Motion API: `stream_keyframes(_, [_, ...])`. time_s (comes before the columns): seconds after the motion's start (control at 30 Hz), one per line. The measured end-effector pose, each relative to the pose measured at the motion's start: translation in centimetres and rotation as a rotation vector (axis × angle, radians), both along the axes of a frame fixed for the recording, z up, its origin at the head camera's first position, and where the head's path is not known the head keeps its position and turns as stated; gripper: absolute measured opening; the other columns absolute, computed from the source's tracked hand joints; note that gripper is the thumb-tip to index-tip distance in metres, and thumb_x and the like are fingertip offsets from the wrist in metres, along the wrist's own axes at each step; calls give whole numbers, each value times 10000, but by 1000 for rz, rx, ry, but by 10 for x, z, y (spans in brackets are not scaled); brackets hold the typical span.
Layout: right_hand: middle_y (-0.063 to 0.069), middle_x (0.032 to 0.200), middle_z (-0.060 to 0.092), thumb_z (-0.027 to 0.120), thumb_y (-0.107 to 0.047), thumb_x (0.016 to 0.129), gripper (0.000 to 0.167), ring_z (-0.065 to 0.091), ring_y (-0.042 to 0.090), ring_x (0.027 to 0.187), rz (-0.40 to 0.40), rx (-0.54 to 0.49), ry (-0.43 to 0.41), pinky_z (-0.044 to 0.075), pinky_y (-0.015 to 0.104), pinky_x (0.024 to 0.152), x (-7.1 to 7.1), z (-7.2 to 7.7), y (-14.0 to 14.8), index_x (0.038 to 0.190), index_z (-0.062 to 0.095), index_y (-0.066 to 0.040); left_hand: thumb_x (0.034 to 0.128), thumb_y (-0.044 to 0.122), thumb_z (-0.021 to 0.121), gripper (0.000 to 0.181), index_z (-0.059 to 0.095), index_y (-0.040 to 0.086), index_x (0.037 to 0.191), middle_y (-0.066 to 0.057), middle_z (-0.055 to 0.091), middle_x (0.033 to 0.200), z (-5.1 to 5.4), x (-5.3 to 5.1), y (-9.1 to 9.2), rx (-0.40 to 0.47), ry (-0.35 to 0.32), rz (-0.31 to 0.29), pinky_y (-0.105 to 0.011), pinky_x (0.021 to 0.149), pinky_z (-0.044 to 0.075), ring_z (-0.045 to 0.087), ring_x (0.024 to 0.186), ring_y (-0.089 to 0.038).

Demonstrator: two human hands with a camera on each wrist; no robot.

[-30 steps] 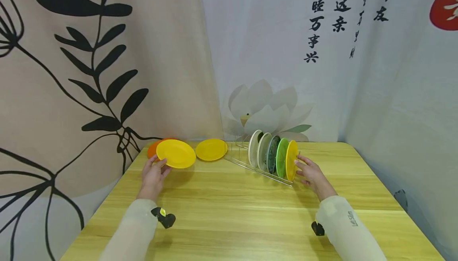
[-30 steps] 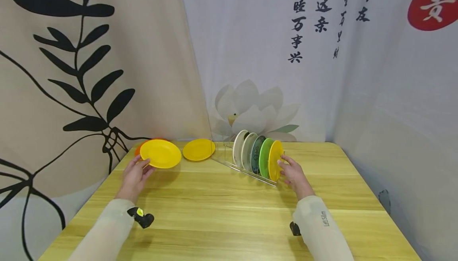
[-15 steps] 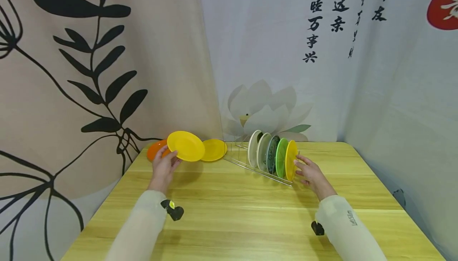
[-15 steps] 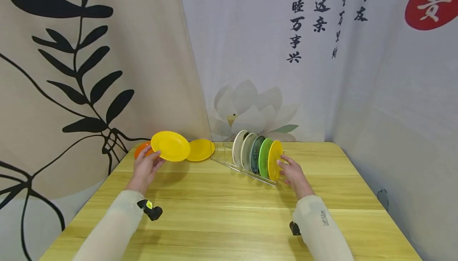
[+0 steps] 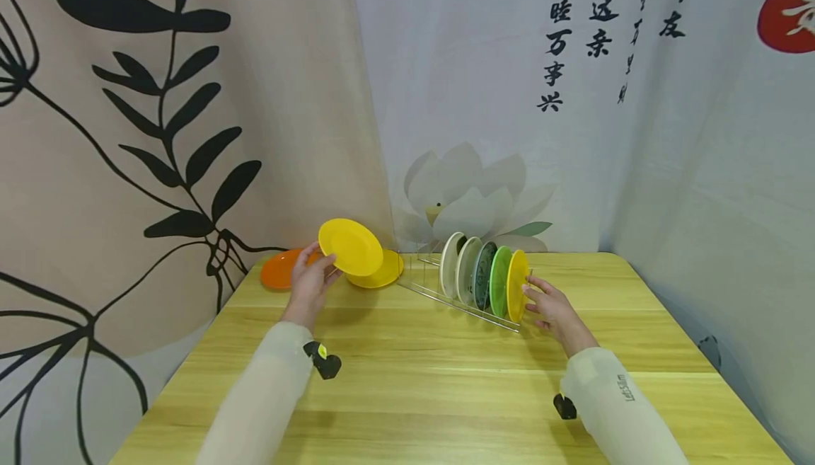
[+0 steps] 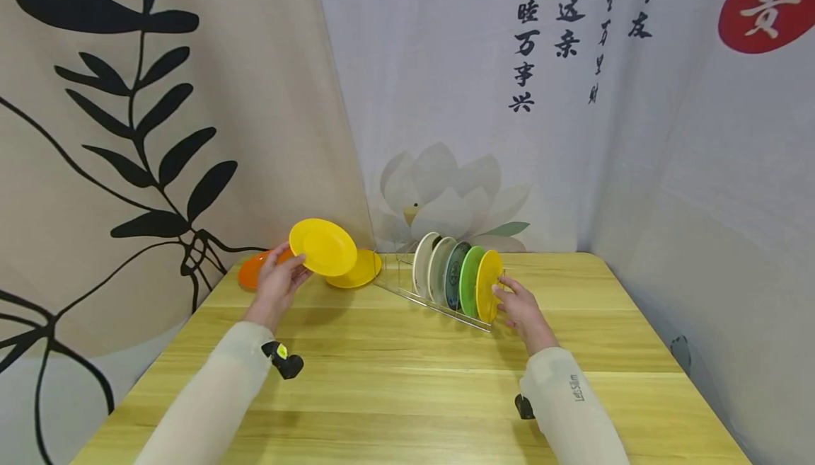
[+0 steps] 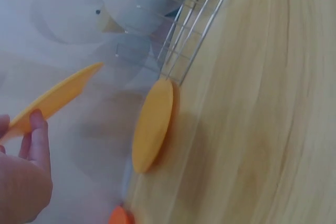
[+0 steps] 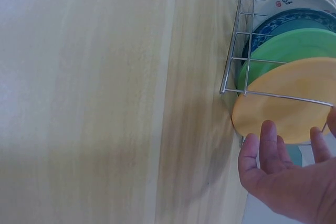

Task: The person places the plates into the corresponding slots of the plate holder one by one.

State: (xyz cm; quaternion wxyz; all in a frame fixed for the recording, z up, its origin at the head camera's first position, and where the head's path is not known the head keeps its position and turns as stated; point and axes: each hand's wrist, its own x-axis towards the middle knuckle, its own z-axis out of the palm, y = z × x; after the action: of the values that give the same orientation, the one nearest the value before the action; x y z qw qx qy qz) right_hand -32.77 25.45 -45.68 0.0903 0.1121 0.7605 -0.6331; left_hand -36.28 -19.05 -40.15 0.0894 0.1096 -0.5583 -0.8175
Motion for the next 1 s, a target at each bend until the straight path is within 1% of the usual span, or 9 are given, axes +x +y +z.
stream_keyframes(0.17, [182, 1565, 271, 463, -378, 1049, 606, 363, 405, 1360, -8, -7, -1, 388, 449, 907, -1, -1, -1, 1583, 246, -190, 966, 64, 630, 533, 428, 189, 1443, -128, 575, 1323, 3, -5, 11, 1, -1, -19, -370, 951, 528, 663, 1061, -225])
stream_keyframes(0.37, [186, 1559, 271, 471, -377, 1047, 605, 371, 402, 1348, -9, -11, 7, 402, 401, 838, -2, -2, -1, 1579, 257, -188, 964, 57, 630, 538, 426, 177, 1447, -139, 574, 1348, 7, -10, 24, 9, 16, -53, -360, 942, 533, 650, 1097, -249])
stream_keyframes(0.5, [180, 1563, 266, 478, -380, 1044, 611, 367, 395, 1348, -10, -18, 4, 400, 391, 828, -2, -2, 0, 1581, 252, -196, 951, 39, 637, 520, 451, 170, 1419, -151, 588, 1310, 11, -15, 35, 23, 34, -65, -358, 919, 546, 638, 1093, -280])
stream_keyframes(0.63, [183, 1557, 269, 476, -388, 1044, 619, 366, 395, 1344, -7, -20, 4, 400, 389, 828, -2, -2, 0, 1583, 245, -190, 953, 47, 638, 504, 463, 172, 1410, -146, 601, 1294, 14, -20, 43, 8, 37, -77, -357, 919, 546, 648, 1056, -262])
stream_keyframes(0.83, [180, 1545, 280, 470, -380, 1047, 605, 373, 391, 1335, -13, -16, 1, 405, 367, 801, -2, -2, 0, 1580, 255, -191, 954, 37, 634, 495, 487, 171, 1407, -129, 602, 1315, 19, -25, 54, -13, 48, -90, -377, 935, 538, 646, 1085, -275])
stream_keyframes(1.0, [185, 1543, 278, 462, -367, 1053, 592, 370, 395, 1332, -18, -18, -1, 407, 354, 778, -3, -1, 0, 1579, 257, -188, 937, 31, 651, 506, 511, 185, 1398, -118, 616, 1290, 23, -33, 63, -35, 46, -105, -371, 911, 550, 646, 1073, -272])
